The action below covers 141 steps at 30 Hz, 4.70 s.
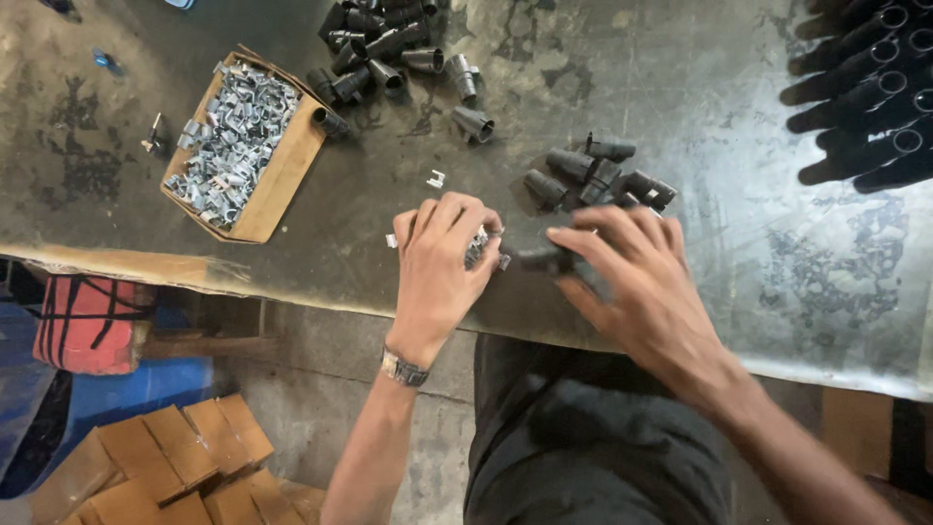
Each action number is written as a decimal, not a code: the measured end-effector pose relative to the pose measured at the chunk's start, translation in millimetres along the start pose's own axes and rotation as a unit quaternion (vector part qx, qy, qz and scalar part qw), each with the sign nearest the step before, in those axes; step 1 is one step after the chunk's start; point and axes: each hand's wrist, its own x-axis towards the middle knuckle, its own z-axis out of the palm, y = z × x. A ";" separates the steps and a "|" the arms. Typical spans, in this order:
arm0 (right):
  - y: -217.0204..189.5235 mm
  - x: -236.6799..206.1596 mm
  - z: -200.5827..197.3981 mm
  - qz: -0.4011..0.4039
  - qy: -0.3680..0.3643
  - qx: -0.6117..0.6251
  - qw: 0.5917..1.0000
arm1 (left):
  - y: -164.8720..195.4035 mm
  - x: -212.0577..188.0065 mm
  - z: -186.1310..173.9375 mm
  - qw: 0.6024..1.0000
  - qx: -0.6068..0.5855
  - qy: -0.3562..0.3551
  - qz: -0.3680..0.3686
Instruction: The person sits at a workbench assembling black plastic pipe fittings. They pick up a fitting, insert a small metal clip into it, press the parts together by hand, and place the assembled fitting into a growing group on the table, repeating this cycle for many fittings.
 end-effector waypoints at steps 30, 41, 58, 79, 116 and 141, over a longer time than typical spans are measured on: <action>25.6 -112.2 14.1 0.319 0.061 0.729 0.602 | 111.4 -55.6 -2.0 0.886 -0.441 -0.010 -0.145; 29.5 -126.0 4.0 0.320 0.212 0.586 0.714 | 101.7 -24.1 12.7 0.979 -0.179 0.018 -0.091; 45.5 -180.5 -24.9 0.199 0.342 0.532 0.748 | 102.0 -82.1 39.8 0.947 -0.247 -0.197 0.065; -5.2 -105.9 -36.1 0.205 0.145 0.126 0.960 | 50.6 -55.7 -11.5 0.970 -0.108 0.052 -0.211; -18.5 -78.5 2.1 0.181 0.135 0.191 0.955 | 86.3 -49.5 11.6 0.854 -0.446 -0.098 -0.251; -12.6 -80.2 5.9 0.204 0.117 0.190 0.953 | 87.8 -44.5 14.9 0.952 -0.283 -0.097 -0.065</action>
